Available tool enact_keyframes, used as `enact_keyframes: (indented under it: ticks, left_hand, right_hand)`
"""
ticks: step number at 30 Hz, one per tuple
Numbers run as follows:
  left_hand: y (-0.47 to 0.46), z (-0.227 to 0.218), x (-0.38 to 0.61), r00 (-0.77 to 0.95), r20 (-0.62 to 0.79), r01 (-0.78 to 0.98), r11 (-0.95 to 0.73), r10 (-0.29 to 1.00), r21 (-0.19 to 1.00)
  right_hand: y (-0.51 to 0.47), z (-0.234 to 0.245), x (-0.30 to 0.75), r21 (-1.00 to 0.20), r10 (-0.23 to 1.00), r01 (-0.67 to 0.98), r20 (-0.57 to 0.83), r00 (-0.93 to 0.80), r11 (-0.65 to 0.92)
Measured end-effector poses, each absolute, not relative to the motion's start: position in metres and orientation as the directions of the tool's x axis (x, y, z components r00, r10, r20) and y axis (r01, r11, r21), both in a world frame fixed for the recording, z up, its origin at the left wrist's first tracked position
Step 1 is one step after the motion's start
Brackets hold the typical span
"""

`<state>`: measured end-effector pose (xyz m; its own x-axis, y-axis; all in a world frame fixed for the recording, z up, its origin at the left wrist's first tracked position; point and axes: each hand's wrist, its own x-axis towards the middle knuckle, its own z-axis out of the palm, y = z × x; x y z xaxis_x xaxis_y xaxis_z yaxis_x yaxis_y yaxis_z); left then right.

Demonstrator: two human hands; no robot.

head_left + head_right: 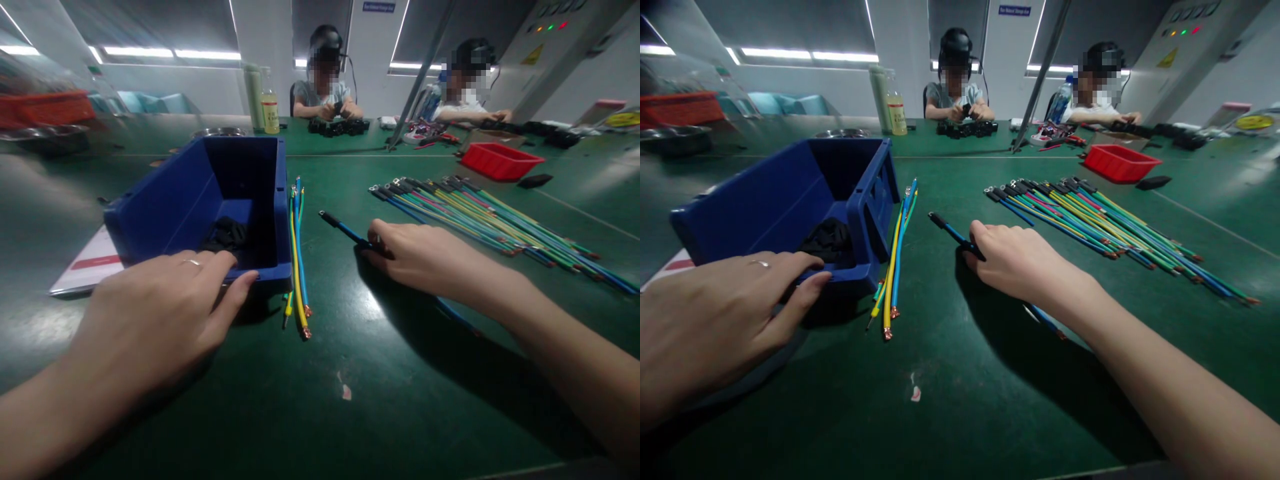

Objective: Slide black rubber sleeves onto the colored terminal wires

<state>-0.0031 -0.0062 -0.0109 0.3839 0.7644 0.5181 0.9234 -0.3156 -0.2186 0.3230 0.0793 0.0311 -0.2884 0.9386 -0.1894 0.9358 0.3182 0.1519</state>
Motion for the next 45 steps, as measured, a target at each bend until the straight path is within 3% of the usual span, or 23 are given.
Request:
enact_keyframes:
  ticks: [5, 8, 16, 23, 28, 38, 45]
  left_hand:
    - [-0.01, -0.01, -0.006, 0.481, 0.576, 0.877, -0.36, 0.661, -0.319]
    - [-0.01, -0.009, -0.007, 0.529, 0.608, 0.845, -0.433, 0.592, -0.313]
    - [-0.014, -0.011, -0.002, 0.475, 0.631, 0.787, -0.617, 0.614, 0.008]
    - [-0.015, -0.017, -0.004, 0.425, 0.655, 0.737, -0.659, 0.625, 0.15]
    - [-0.015, -0.017, -0.002, 0.4, 0.662, 0.772, -0.622, 0.634, 0.13]
    - [-0.021, -0.014, -0.001, 0.411, 0.652, 0.72, -0.665, 0.637, 0.197]
    - [-0.013, -0.008, -0.001, 0.363, 0.672, 0.778, -0.607, 0.646, 0.163]
  right_hand:
    - [0.078, 0.034, 0.325, 0.18, 0.939, 0.931, -0.2, -0.281, 0.317]
    - [0.083, 0.03, 0.324, 0.169, 0.947, 0.937, -0.156, -0.279, 0.304]
    - [0.084, 0.034, 0.325, 0.186, 0.962, 0.954, -0.187, -0.198, 0.233]
    - [0.093, 0.026, 0.336, 0.244, 0.985, 0.956, -0.089, -0.147, 0.165]
    - [0.102, 0.021, 0.348, 0.316, 0.996, 0.945, -0.057, -0.073, 0.087]
    - [0.116, 0.012, 0.365, 0.29, 0.999, 0.956, 0.01, -0.036, 0.032]
    - [0.13, 0.006, 0.379, 0.303, 0.999, 0.952, 0.043, 0.02, -0.032]
